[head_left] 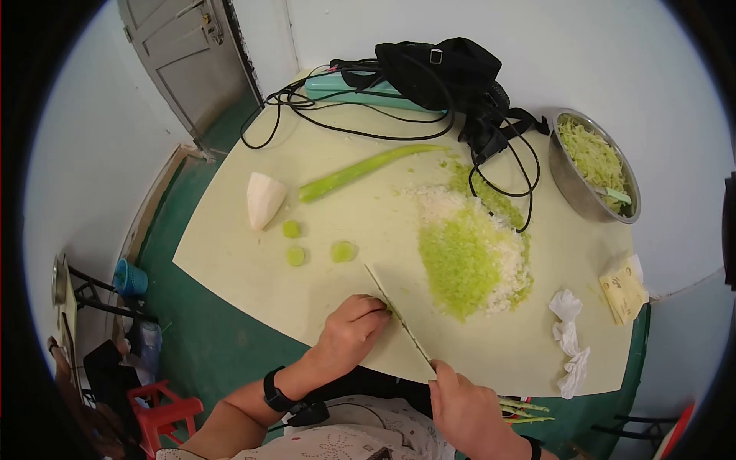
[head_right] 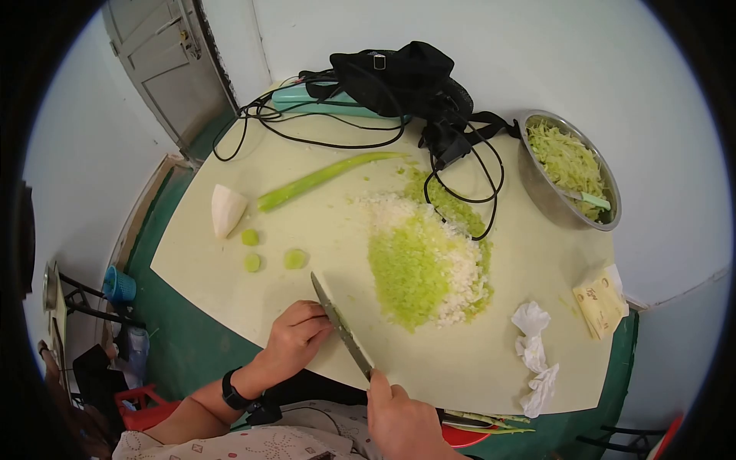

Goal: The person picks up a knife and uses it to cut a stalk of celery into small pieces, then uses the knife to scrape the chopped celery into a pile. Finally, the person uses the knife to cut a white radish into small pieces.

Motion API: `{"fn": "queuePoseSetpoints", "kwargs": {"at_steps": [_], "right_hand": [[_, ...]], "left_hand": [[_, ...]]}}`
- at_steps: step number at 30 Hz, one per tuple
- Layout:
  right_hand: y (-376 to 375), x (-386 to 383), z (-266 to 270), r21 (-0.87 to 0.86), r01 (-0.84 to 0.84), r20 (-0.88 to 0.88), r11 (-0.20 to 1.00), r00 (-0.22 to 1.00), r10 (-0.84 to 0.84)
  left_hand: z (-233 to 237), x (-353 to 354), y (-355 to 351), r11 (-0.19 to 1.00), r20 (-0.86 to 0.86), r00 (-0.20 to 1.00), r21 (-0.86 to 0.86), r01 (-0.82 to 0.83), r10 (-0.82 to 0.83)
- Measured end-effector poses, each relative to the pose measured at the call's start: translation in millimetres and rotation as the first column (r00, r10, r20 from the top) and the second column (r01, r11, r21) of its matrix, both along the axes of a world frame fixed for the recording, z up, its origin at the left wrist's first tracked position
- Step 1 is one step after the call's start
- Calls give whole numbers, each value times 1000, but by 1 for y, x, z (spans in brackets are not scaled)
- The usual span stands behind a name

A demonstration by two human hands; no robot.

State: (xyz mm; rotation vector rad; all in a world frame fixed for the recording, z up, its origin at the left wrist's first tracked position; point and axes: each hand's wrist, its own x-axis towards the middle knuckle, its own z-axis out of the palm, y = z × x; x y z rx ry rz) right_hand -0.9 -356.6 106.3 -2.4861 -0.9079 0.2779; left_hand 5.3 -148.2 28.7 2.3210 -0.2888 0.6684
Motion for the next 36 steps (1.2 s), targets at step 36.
{"fn": "queuePoseSetpoints", "kwargs": {"at_steps": [36], "right_hand": [[7, 24, 13, -13, 103, -278, 995, 955, -103]], "left_hand": [[-6, 0, 2, 997, 1, 999, -74, -37, 37]]}}
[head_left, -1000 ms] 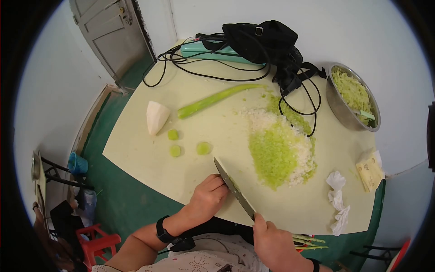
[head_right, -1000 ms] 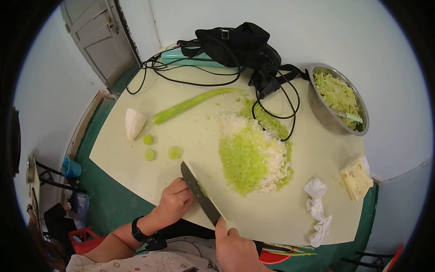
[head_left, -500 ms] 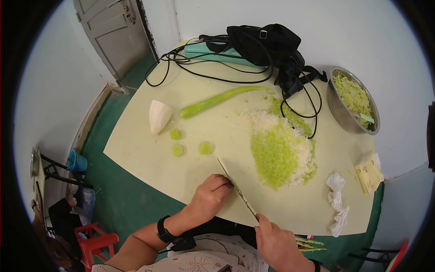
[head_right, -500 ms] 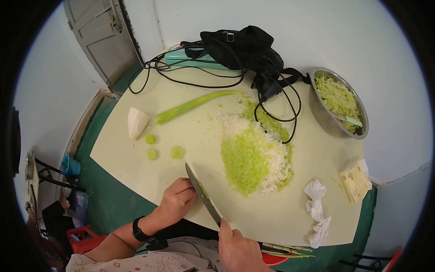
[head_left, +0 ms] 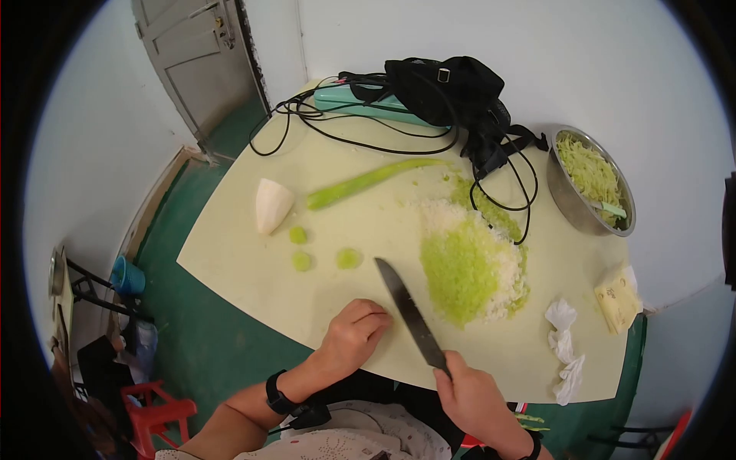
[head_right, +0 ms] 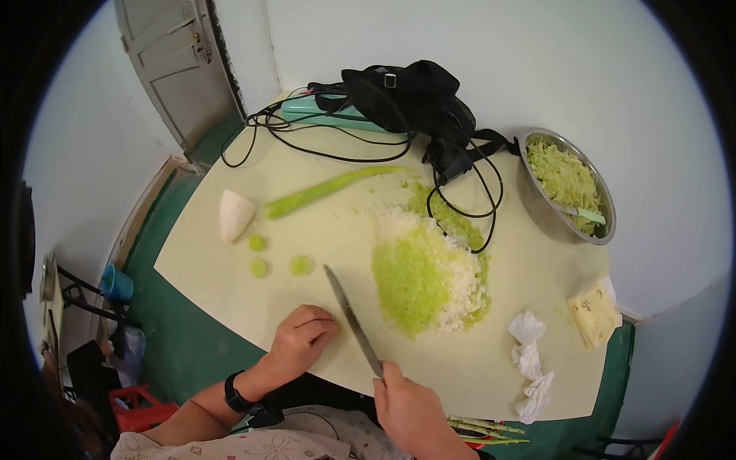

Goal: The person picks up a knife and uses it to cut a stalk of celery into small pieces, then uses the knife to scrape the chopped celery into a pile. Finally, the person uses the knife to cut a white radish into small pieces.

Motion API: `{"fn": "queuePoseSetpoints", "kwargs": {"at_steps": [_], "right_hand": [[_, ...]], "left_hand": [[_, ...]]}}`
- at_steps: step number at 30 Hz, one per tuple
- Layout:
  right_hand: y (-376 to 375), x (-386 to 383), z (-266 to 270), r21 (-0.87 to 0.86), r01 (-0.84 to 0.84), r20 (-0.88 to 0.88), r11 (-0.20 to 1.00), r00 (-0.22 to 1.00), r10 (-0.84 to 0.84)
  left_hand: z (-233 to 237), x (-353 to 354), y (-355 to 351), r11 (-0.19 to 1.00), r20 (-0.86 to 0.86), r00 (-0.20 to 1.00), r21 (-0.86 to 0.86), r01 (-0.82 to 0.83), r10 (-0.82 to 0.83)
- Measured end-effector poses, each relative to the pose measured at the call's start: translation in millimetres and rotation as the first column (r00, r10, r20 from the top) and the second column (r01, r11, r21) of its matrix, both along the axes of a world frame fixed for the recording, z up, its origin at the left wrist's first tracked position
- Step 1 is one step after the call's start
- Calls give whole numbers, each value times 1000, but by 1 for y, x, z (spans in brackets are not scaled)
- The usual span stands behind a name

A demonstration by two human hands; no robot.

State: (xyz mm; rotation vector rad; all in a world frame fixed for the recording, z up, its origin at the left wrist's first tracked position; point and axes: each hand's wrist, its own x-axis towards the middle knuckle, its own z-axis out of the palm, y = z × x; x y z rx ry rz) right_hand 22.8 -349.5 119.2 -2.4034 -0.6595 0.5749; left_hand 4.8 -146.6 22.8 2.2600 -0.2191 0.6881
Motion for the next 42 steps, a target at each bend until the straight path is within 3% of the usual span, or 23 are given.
{"fn": "queuePoseSetpoints", "kwargs": {"at_steps": [4, 7, 10, 13, 16, 22, 26, 28, 31, 34, 37, 40, 42], "right_hand": [[-3, -4, 16, 105, 134, -18, 985, 991, -133], [-7, -6, 9, 151, 136, 53, 979, 988, -145], [-10, -9, 7, 164, 159, 35, 974, 985, -167], [-19, -13, -9, 149, 143, 131, 978, 978, -163], [-28, -14, -16, 197, 19, 292, 980, 953, -77], [-34, -18, -25, 167, -11, 433, 986, 899, -63], [-43, -20, -24, 192, -48, 442, 980, 896, -43], [-51, -19, -23, 146, -57, 438, 988, 899, -12], [-51, -18, -4, -50, -63, 389, 997, 918, 78], [-45, -10, 3, -173, -195, 518, 965, 816, 258], [-33, -2, 4, -232, -239, 590, 943, 736, 332], [-29, 1, -7, -262, -227, 621, 938, 705, 344], [-32, 3, -16, -252, -227, 631, 941, 698, 338]], "left_hand": [[5, -3, -1, 990, -149, 989, -133, -41, 21], [10, 2, 4, 997, -130, 991, -76, -24, 14], [14, 8, 16, 983, -125, 984, 118, 142, -127], [16, 13, 18, 978, -214, 965, 108, 179, -153], [14, 18, 17, 977, -219, 963, 110, 182, -155], [6, 15, 2, 994, -165, 985, 99, -41, 58], [4, 12, 6, 998, -146, 987, 21, -64, 66], [6, 5, 20, 997, -193, 980, -61, -51, 38], [20, -3, 49, 943, -235, 952, -221, -250, 197], [57, -2, 70, 887, -333, 902, -275, -371, 274], [76, 5, 66, 994, -245, 968, -105, 32, -58], [72, 14, 52, 944, -346, 885, -8, 331, -313], [67, 18, 46, 915, -421, 840, 56, 400, -342]]}}
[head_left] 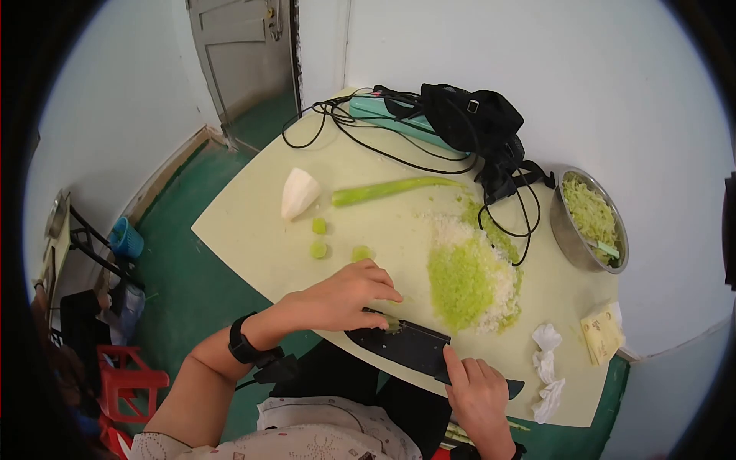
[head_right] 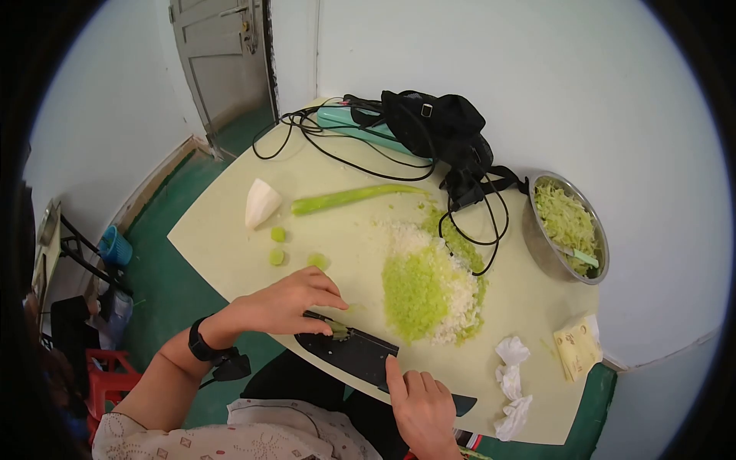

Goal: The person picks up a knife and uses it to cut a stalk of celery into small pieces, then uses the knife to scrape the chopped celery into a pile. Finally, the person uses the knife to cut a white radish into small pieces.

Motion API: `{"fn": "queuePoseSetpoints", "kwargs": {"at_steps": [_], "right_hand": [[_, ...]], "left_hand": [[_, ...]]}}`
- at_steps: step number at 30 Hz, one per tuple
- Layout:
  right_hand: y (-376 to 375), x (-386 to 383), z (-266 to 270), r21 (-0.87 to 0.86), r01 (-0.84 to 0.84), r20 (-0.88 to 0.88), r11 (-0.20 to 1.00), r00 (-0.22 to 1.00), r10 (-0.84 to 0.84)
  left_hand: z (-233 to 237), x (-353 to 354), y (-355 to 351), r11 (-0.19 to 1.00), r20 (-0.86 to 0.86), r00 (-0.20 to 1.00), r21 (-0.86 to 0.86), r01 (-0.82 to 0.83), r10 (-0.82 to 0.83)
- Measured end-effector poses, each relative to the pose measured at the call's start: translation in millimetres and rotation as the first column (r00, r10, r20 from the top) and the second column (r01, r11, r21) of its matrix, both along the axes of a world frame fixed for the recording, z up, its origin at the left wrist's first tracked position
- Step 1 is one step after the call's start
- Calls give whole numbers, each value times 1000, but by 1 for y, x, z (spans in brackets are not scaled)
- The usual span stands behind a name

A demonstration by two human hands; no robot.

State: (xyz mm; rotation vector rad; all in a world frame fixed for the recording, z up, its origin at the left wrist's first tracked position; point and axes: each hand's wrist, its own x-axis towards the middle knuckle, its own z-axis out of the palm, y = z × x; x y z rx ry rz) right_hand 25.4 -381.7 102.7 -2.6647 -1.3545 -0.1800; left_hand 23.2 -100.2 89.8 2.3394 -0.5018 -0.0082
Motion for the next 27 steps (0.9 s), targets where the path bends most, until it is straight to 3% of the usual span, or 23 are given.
{"fn": "queuePoseSetpoints", "kwargs": {"at_steps": [2, 5, 22, 27], "right_hand": [[-2, 0, -5, 10, 2, 12, 1000, 1000, -2], [-3, 2, -7, 20, 3, 33, 1000, 999, -3], [-5, 10, -11, 47, -11, 11, 999, 1000, 10], [-6, 11, -14, 57, -33, 103, 998, 994, 27]], "left_hand": [[-4, 1, -6, 995, -1, 999, 94, 36, -36], [-7, -2, -13, 999, -73, 997, 41, -18, 21], [-20, -7, -34, 995, -22, 996, 60, -86, 87], [-16, -6, -35, 989, -47, 990, 65, -133, 136]]}}
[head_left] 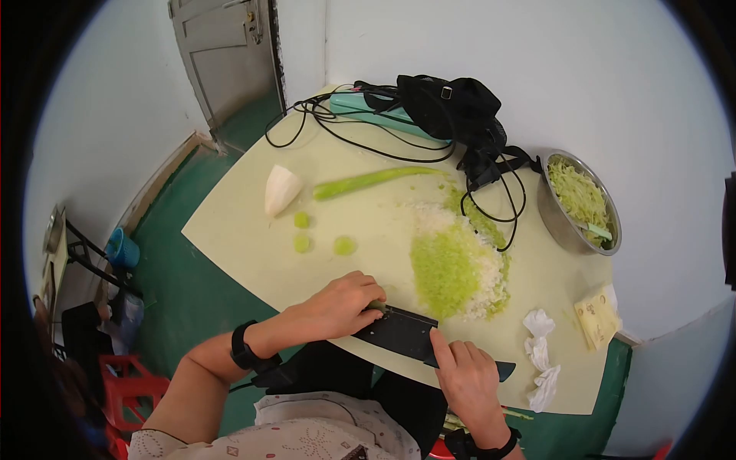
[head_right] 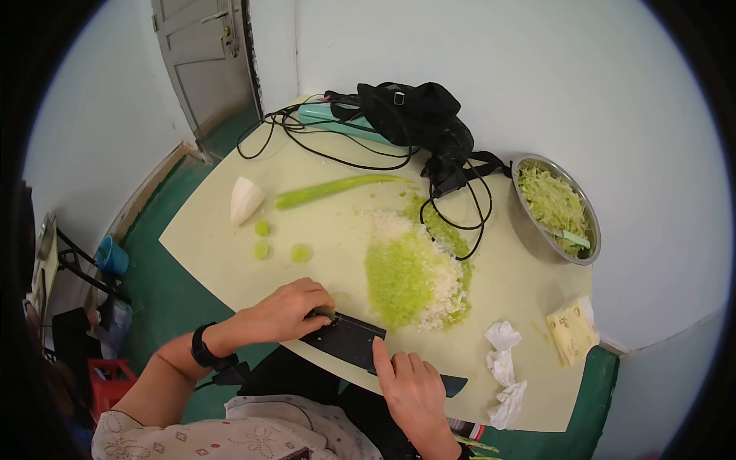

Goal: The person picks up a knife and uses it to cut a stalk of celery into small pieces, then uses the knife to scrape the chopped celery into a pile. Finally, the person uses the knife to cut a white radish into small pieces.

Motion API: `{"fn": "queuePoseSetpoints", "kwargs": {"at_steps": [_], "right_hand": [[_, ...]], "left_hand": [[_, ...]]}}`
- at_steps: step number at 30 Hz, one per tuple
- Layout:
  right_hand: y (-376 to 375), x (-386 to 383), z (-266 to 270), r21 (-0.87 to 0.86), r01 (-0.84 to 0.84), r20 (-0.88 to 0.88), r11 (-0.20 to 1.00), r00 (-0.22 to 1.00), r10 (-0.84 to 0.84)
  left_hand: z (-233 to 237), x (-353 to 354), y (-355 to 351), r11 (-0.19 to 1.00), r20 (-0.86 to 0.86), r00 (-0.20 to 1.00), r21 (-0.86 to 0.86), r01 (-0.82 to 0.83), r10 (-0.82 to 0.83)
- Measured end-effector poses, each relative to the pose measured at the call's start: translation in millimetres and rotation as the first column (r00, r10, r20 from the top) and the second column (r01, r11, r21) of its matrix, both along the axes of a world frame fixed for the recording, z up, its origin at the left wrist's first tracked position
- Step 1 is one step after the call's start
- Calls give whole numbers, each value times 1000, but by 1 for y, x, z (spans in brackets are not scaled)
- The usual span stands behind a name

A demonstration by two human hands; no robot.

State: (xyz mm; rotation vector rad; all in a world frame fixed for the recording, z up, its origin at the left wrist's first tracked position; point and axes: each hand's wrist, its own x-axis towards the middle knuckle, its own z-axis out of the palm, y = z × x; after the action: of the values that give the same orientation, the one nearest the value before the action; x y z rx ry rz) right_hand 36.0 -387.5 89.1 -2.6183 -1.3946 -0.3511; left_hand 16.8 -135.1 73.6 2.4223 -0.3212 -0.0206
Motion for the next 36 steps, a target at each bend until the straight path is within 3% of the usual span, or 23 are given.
{"fn": "queuePoseSetpoints", "kwargs": {"at_steps": [4, 9, 20, 36], "right_hand": [[0, 0, -2, -5, -7, 57, 1000, 998, 7], [-1, -1, -2, 17, 5, 8, 1000, 1000, -5], [0, -1, 1, -5, -6, 5, 1000, 1000, 6], [-2, 2, -8, 18, -27, 54, 999, 998, 26]], "left_hand": [[-1, -2, -1, 999, 37, 999, -16, -30, 30], [-2, -3, -1, 999, 27, 999, 45, -21, 20], [5, 0, 3, 998, -107, 994, -62, -7, 0], [-5, 12, 8, 994, -128, 990, -105, 39, -52]]}}
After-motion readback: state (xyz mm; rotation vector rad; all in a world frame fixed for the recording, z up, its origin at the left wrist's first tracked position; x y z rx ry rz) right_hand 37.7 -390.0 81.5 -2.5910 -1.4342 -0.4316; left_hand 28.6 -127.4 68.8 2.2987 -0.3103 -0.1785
